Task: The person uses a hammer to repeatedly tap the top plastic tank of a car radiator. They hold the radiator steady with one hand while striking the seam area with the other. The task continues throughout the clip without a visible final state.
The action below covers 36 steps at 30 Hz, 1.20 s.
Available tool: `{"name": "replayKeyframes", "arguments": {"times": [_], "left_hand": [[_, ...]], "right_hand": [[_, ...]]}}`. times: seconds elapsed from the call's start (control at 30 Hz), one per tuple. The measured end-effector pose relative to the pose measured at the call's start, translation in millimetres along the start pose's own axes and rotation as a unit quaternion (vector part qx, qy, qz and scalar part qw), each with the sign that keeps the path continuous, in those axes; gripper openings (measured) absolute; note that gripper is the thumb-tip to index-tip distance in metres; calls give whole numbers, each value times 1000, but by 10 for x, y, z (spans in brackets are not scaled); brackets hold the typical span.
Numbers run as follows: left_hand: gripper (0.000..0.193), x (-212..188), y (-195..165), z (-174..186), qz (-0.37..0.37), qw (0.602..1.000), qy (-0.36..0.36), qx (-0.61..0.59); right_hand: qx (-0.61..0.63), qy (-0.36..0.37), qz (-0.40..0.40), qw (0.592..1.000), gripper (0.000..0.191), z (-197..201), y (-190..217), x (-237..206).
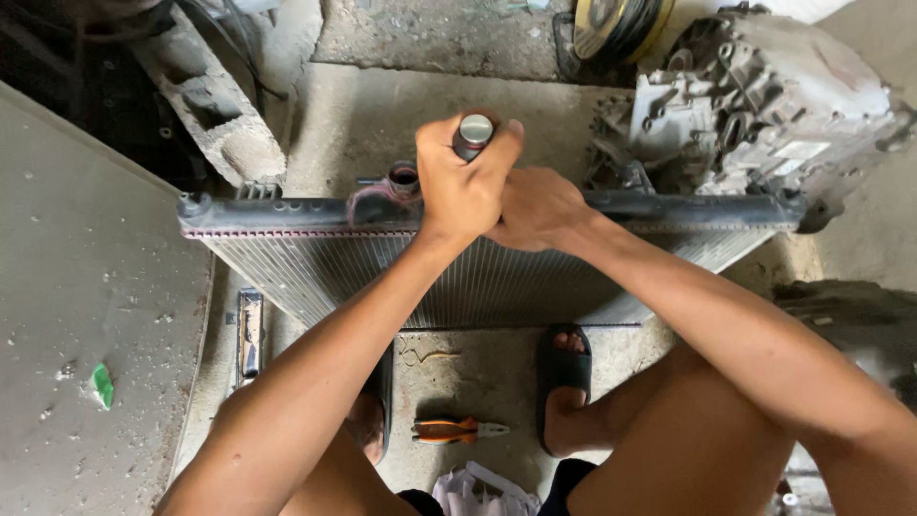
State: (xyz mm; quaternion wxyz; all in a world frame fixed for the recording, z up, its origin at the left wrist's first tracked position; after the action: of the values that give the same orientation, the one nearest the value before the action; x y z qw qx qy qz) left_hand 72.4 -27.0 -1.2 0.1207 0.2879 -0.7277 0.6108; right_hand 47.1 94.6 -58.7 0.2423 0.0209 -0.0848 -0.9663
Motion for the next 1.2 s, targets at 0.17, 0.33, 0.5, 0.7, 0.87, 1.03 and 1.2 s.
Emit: {"name": "replayKeyframes", "arguments": {"times": [0.17,0.33,0.5,0.7,0.87,1.03,1.2], "left_hand": [[32,86,54,-51,14,1000,-5,-9],[31,126,141,-122,41,999,-23,13],[29,163,197,-148,49,998,-29,15],[28,198,238,-173,71,996,-37,33],[29,258,293,-204,90,993,-39,65],[30,286,447,-202,294,950,-107,23],[30,136,289,-369,119,987,-36,106]], "right_hand": [[35,-25,30,999,47,49,64,-64],[4,-9,25,1000,54,27,43,-102],[15,-40,35,998,57,5,37,-129],[-10,-36,30,999,61,-34,11,-128],[2,-57,29,998,58,-14,56,-149],[-38,-43,37,998,47,-46,122,-310],[31,-112,89,989,49,-94,27,-340]]}}
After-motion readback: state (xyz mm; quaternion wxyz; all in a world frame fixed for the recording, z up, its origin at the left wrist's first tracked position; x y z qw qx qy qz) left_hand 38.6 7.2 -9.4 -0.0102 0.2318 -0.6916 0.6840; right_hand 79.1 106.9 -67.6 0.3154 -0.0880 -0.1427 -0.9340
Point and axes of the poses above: each hand's wrist, its own x-axis towards the middle knuckle, its own z-axis out of the back of the hand, y = z × x, the point moved 3 cm from there along x, towards the middle knuckle, and after that the axes turned 11 degrees about -y, right-handed, at the moved point
